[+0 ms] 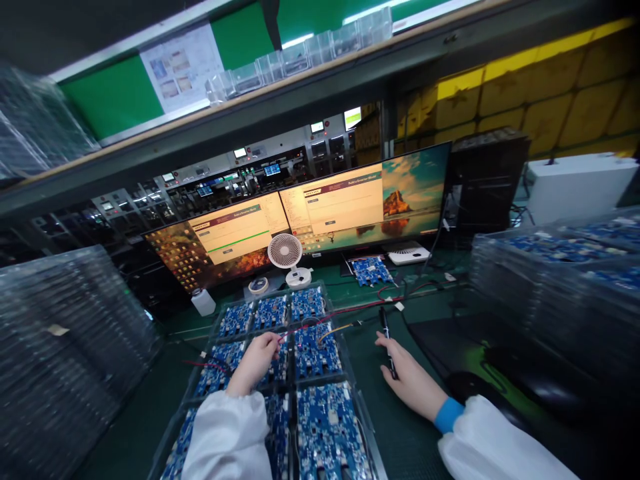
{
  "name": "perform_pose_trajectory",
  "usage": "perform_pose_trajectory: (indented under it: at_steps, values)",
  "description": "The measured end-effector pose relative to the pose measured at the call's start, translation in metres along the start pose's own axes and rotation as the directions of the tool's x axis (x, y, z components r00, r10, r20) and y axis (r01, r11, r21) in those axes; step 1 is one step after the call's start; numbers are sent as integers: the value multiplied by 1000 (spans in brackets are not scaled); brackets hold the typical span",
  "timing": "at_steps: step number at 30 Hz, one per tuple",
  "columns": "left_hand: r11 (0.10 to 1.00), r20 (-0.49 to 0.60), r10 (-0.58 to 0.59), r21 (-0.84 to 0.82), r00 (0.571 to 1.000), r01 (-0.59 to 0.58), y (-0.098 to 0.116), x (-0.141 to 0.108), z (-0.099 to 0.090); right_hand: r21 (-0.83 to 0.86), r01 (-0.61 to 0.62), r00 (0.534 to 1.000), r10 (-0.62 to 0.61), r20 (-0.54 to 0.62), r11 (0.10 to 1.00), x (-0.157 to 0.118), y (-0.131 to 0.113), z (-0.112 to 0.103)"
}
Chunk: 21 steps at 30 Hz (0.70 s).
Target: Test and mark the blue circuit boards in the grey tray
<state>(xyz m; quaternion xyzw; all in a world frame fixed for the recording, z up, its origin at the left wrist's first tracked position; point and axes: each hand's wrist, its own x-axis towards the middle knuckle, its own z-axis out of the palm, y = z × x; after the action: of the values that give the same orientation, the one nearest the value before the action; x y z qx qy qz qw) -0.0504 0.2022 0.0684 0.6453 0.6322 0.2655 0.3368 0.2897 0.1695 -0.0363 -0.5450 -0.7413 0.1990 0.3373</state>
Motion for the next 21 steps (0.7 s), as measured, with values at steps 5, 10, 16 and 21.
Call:
perform_pose_trajectory:
  at_steps: [5, 10, 16, 21]
  values:
    - [982, 140, 187, -46, 972, -183, 43, -11, 4, 4, 6, 1000, -6, 12, 1000, 0, 1, -1]
    - [875, -102, 260, -395, 960, -279, 70, 34, 31, 11, -5, 1000, 5, 20, 1000, -1, 0, -2]
    - [919, -201, 164, -324, 966, -223, 49, 90, 73, 5, -11, 999, 11, 39, 1000, -3, -2, -3]
    - [950, -175, 177, -227, 968, -215, 30, 95, 90, 4, -8, 999, 8, 45, 1000, -2, -3, -2]
